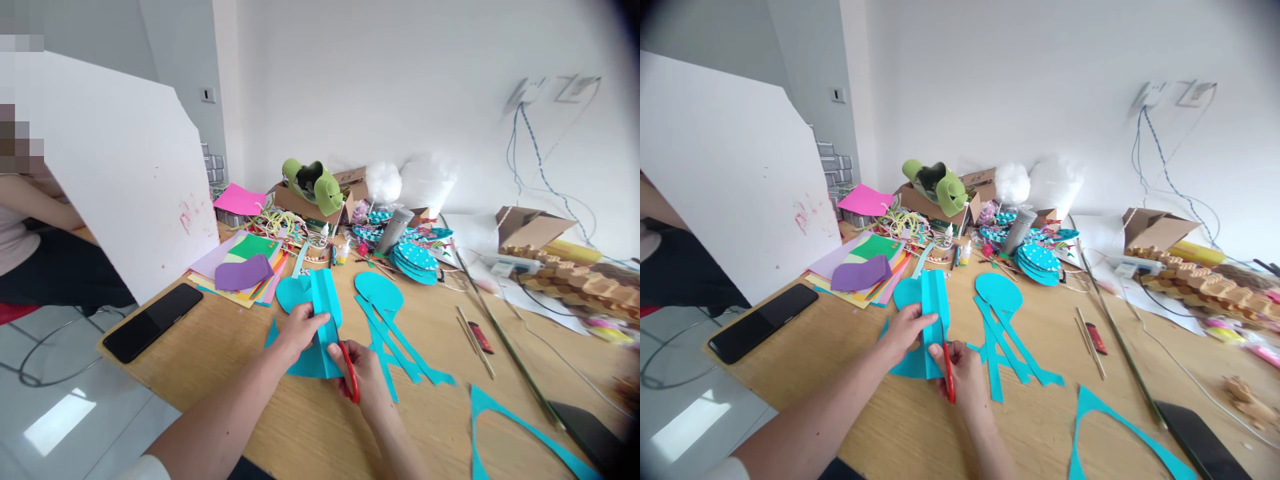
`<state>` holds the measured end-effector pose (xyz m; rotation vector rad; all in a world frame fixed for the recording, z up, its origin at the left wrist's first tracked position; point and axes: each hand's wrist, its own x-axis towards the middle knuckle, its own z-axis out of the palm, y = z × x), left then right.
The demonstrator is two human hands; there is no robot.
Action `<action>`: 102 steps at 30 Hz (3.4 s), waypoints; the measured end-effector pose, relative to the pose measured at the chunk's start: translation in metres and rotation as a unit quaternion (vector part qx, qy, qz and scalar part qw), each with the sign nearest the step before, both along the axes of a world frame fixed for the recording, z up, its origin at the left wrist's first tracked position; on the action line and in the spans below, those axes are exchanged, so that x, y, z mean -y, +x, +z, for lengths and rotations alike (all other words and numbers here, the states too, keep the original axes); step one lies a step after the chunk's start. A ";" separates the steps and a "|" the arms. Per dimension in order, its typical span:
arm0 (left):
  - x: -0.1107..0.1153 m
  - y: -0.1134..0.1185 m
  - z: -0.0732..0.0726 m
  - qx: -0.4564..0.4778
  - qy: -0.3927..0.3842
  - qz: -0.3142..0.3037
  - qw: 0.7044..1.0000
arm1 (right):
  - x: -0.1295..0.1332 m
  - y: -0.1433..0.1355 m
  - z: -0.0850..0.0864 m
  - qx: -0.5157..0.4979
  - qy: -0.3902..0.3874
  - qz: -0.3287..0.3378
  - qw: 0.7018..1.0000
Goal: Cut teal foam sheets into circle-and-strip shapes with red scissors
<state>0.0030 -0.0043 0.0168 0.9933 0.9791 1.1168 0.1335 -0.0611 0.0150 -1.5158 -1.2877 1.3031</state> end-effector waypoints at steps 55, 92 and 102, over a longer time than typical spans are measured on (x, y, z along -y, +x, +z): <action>0.006 0.007 -0.003 0.015 -0.014 -0.002 1.000 | 0.000 -0.001 -0.001 0.065 0.087 -0.020 0.994; 0.009 0.013 -0.009 0.050 -0.063 -0.025 0.996 | 0.000 0.000 0.002 0.019 0.082 -0.010 0.996; 0.011 0.013 -0.005 0.051 -0.068 -0.029 0.996 | -0.002 0.004 -0.006 0.057 0.080 -0.015 0.995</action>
